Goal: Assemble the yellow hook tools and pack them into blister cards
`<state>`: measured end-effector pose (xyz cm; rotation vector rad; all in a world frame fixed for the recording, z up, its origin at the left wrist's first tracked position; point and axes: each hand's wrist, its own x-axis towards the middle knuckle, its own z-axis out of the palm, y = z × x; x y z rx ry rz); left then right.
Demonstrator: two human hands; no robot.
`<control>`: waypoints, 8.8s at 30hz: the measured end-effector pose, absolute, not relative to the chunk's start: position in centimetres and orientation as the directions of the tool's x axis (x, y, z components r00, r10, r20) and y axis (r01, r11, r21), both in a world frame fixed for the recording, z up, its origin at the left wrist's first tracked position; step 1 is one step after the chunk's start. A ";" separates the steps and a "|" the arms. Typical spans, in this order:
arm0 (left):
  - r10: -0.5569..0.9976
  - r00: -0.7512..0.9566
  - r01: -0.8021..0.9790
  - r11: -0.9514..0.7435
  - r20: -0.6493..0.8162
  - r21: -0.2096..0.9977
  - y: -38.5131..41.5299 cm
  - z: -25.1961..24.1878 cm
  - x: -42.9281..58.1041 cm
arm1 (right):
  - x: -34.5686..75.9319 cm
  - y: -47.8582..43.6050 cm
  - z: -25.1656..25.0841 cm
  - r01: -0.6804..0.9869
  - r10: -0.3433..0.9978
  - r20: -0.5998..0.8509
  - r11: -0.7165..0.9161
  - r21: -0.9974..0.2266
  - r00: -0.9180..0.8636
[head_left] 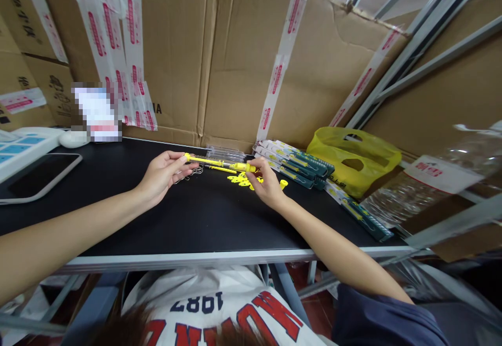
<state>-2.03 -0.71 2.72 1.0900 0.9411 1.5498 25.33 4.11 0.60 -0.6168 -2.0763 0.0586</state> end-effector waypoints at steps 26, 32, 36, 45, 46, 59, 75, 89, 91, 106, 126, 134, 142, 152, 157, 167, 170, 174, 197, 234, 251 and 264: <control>0.970 -0.099 -0.270 -0.242 0.223 0.932 -0.4 3.0 -2.3 | 25.1 3.4 0.3 0.238 0.567 0.685 0.820 -0.520 -0.457; 0.965 -0.110 -0.265 -0.260 0.239 0.928 -0.4 3.2 -2.3 | 25.2 3.5 0.6 0.227 0.599 0.665 0.794 -0.563 -0.446; 0.965 -0.120 -0.268 -0.260 0.235 0.928 -0.3 3.2 -2.3 | 25.2 3.4 1.0 0.223 0.608 0.646 0.785 -0.579 -0.462; 0.972 -0.119 -0.302 -0.231 0.204 0.925 0.0 3.1 -2.4 | 25.2 3.1 1.3 0.221 0.627 0.624 0.766 -0.604 -0.467; 0.974 -0.111 -0.309 -0.223 0.198 0.925 0.0 3.0 -2.5 | 25.2 3.1 1.4 0.220 0.630 0.618 0.762 -0.610 -0.470; 0.931 -0.054 -0.151 -0.364 0.360 0.919 -0.4 3.4 -2.6 | 25.3 3.6 0.9 0.160 0.662 0.644 0.735 -0.659 -0.383; 0.913 -0.103 -0.096 -0.405 0.396 0.909 -0.6 3.2 -2.4 | 25.2 3.7 0.7 0.237 0.616 0.719 0.788 -0.568 -0.322; 0.923 -0.049 -0.117 -0.384 0.381 0.916 -0.3 2.8 -2.3 | 24.6 3.5 1.5 -0.077 0.756 0.540 0.554 -0.829 -0.370; 0.911 -0.050 -0.092 -0.413 0.410 0.906 -0.3 2.9 -2.2 | 24.7 3.5 1.5 -0.094 0.767 0.518 0.525 -0.846 -0.380; 0.906 -0.093 -0.078 -0.421 0.413 0.904 -0.6 3.3 -2.2 | 24.7 3.4 0.8 0.018 0.673 0.665 0.707 -0.707 -0.325; 0.920 -0.089 -0.142 -0.391 0.382 0.909 -0.7 2.4 -2.3 | 24.6 2.7 0.7 0.237 0.592 0.740 0.806 -0.542 -0.320; 0.932 -0.092 -0.163 -0.362 0.351 0.918 -0.4 2.4 -2.5 | 24.7 2.9 0.2 0.259 0.576 0.713 0.817 -0.516 -0.399; 0.930 -0.119 -0.155 -0.364 0.348 0.918 -0.6 2.8 -2.3 | 24.8 2.6 1.2 0.322 0.484 0.794 0.868 -0.379 -0.368; 0.922 -0.107 -0.133 -0.383 0.371 0.914 -0.5 3.1 -2.5 | 25.1 3.2 0.8 0.394 0.482 0.768 0.860 -0.324 -0.422; 0.921 -0.068 -0.144 -0.389 0.383 0.910 0.0 3.1 -3.1 | 25.2 3.1 0.8 0.397 0.493 0.733 0.859 -0.325 -0.468; 0.931 -0.040 -0.136 -0.365 0.363 0.921 0.3 3.2 -3.5 | 25.4 2.9 0.8 0.431 0.501 0.656 0.857 -0.283 -0.564; 0.930 -0.035 -0.152 -0.366 0.366 0.918 0.2 3.2 -3.4 | 25.4 2.8 1.0 0.429 0.509 0.642 0.854 -0.294 -0.574; 0.931 -0.033 -0.174 -0.363 0.363 0.915 0.2 3.2 -3.4 | 25.4 2.6 1.3 0.411 0.506 0.608 0.860 -0.303 -0.612; 0.960 -0.033 -0.099 -0.279 0.277 0.955 0.6 3.4 -3.2 | 25.1 2.6 1.9 0.217 0.629 0.544 0.741 -0.636 -0.555; 0.862 -0.080 -0.030 -0.504 0.501 0.863 0.0 3.1 -2.6 | 25.2 2.9 2.1 -0.006 0.726 0.525 0.583 -0.812 -0.444; 0.887 -0.123 -0.070 -0.456 0.446 0.887 -0.4 3.3 -2.3 | 24.9 3.1 1.6 0.000 0.725 0.539 0.596 -0.803 -0.428; 0.891 -0.214 -0.073 -0.425 0.402 0.902 -0.6 3.3 -2.2 | 24.6 2.7 1.3 0.195 0.632 0.719 0.775 -0.602 -0.290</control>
